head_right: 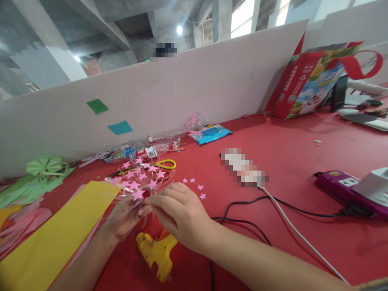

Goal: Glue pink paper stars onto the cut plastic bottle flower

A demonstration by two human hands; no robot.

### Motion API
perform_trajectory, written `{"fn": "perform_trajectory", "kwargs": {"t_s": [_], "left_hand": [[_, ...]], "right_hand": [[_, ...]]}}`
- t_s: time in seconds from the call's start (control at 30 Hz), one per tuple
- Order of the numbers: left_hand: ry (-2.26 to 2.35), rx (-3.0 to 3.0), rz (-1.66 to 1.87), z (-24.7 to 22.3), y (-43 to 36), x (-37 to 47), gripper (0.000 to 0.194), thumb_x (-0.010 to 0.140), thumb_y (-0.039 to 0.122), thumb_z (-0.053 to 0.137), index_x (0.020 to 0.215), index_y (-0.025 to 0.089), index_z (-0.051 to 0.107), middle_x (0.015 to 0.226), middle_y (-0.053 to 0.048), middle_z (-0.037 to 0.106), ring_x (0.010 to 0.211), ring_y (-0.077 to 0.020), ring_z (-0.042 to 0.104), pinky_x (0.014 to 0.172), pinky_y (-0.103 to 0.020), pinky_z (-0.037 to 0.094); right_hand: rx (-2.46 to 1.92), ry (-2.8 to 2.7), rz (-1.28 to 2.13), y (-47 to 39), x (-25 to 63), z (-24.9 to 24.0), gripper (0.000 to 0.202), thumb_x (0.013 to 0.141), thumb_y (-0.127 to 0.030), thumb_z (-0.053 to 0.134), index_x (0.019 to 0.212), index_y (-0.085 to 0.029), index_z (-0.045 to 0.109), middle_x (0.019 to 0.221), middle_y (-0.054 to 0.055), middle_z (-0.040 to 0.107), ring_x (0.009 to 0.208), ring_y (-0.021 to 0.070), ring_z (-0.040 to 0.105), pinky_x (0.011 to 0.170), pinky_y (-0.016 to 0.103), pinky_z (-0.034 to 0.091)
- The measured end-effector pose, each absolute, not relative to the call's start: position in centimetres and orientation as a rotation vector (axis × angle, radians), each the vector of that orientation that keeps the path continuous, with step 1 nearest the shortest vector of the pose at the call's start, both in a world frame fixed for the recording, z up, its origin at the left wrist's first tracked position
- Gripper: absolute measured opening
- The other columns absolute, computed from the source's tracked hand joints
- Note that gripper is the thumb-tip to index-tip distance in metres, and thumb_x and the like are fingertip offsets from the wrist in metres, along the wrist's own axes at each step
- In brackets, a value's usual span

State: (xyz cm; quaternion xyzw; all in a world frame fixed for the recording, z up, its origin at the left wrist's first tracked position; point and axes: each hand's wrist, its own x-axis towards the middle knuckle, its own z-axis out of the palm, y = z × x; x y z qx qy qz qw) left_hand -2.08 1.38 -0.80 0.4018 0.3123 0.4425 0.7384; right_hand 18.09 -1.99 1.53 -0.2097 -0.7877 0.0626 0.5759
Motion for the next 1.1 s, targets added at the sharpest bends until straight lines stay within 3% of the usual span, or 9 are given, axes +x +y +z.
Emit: {"fn": "perform_trajectory", "kwargs": {"t_s": [0.33,0.47,0.8,1.1], "left_hand": [[0.686,0.875,0.976,-1.5,1.6,-2.7,0.016,0.075,0.006,0.064,0.061,0.012,0.06,0.058,0.0,0.054,0.051,-0.0087,0.047,0.053,-0.021,0.041],[0.677,0.876,0.969,-1.3,1.6,-2.6,0.009,0.075,0.009,0.066,0.067,0.012,0.063,0.062,-0.001,0.058,0.051,-0.0079,0.046,0.053,-0.022,0.041],[0.671,0.911,0.979,-1.6,1.7,-2.8,0.012,0.072,0.014,0.071,0.064,0.011,0.062,0.06,-0.001,0.056,0.051,-0.0087,0.046,0.053,-0.023,0.038],[0.712,0.916,0.976,-1.7,1.9,-2.8,0.014,0.074,0.011,0.065,0.061,0.011,0.061,0.057,-0.001,0.054,0.05,-0.0091,0.044,0.053,-0.024,0.035]], "right_hand": [[-0.496,-1.833,0.122,-2.1,18.2,2.0,0.011,0.092,-0.012,0.052,0.093,-0.017,0.061,0.09,0.007,0.07,0.083,0.0159,0.064,0.073,0.03,0.049],[-0.467,-1.876,0.117,-2.2,18.3,2.1,0.011,0.092,-0.011,0.05,0.091,-0.017,0.059,0.083,0.005,0.069,0.078,0.0147,0.063,0.072,0.028,0.05],[-0.567,-1.87,0.145,-2.3,18.2,1.6,0.017,0.094,-0.015,0.048,0.11,-0.019,0.052,0.094,0.007,0.07,0.082,0.0166,0.064,0.072,0.029,0.051],[-0.551,-1.807,0.142,-2.3,18.5,1.9,0.02,0.087,-0.007,0.051,0.105,-0.017,0.053,0.09,0.007,0.065,0.08,0.0163,0.058,0.069,0.029,0.048]]}}
